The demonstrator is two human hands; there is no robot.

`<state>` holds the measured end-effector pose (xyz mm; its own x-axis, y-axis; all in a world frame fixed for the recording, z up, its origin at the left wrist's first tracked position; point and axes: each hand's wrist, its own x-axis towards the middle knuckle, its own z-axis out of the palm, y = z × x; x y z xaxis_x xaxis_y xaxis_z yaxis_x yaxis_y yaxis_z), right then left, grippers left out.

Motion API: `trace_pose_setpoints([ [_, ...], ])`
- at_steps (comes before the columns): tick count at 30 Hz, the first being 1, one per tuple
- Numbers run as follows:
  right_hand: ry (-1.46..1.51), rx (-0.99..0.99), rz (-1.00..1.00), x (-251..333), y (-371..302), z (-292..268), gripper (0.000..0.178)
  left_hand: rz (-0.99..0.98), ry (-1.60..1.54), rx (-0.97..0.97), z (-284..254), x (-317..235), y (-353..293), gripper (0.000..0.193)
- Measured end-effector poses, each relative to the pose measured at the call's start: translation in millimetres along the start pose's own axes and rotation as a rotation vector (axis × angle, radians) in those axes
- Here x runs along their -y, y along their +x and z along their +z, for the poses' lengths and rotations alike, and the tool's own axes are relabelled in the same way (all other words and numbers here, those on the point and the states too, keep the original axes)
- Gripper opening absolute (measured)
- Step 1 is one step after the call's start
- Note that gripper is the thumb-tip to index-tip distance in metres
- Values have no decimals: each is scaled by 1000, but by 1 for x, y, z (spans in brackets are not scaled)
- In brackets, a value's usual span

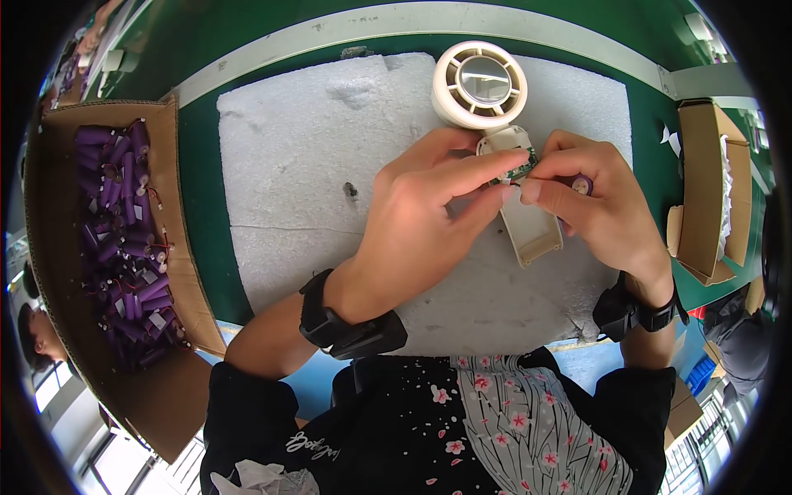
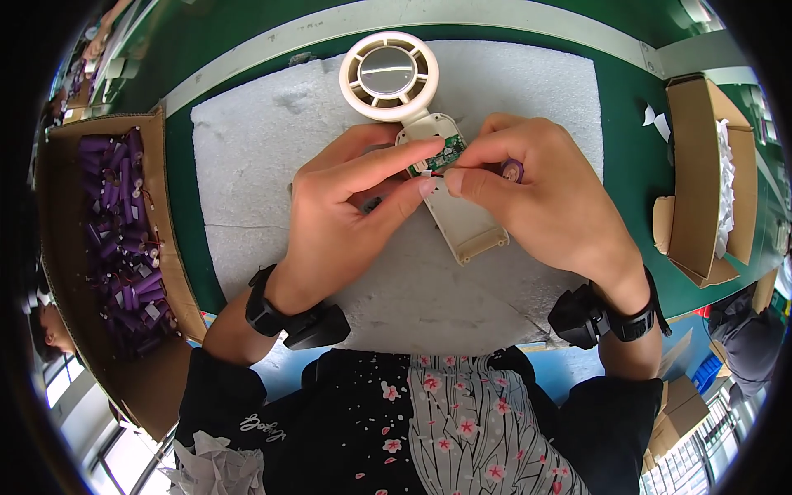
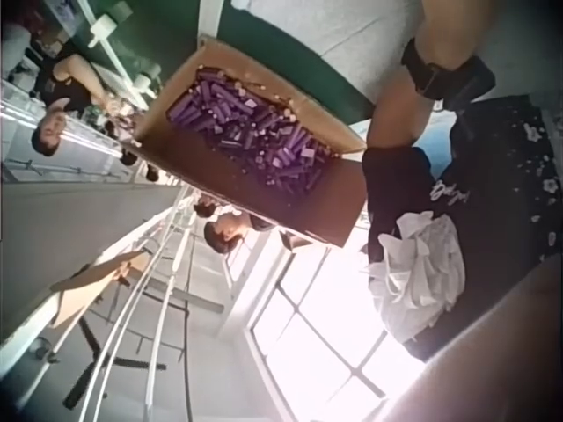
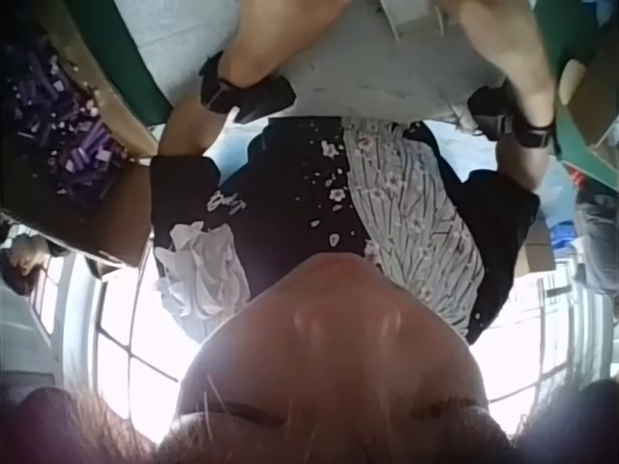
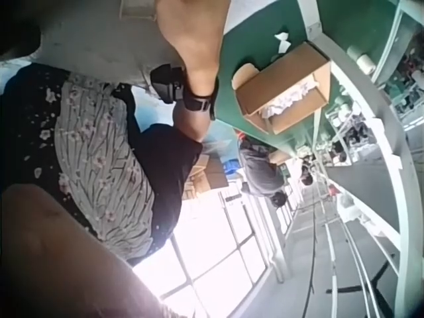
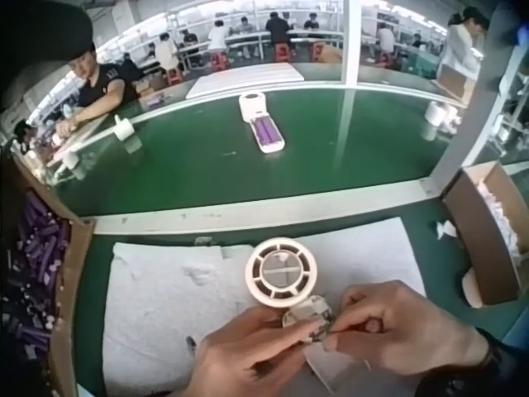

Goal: The person connects a battery to a circuit board by hand, inserts them into a fan housing, and places the assembly on a conveyor belt before repeating the process.

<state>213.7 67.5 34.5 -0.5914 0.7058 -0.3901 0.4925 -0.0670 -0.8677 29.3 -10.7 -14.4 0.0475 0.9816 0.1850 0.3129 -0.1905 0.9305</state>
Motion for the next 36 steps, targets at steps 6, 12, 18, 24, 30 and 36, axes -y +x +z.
trace_pose_setpoints([
  [6,-10,-16,-19,-1,-3,2,13,-3,21,11,-2,-2,1,35],
  [12,-152,-63,-146,-8,-5,8,9,3,33,23,-3,0,2,32],
  [18,-384,-253,-455,-12,-7,21,6,-1,12,24,-6,-2,4,31],
  [24,-452,-327,-549,-17,-6,27,5,66,42,39,-10,0,5,35],
  [30,-558,-259,-584,-14,-6,21,8,88,88,38,-10,0,7,41],
  [36,-510,-301,-630,-16,-5,21,16,138,110,32,-9,0,6,43],
])
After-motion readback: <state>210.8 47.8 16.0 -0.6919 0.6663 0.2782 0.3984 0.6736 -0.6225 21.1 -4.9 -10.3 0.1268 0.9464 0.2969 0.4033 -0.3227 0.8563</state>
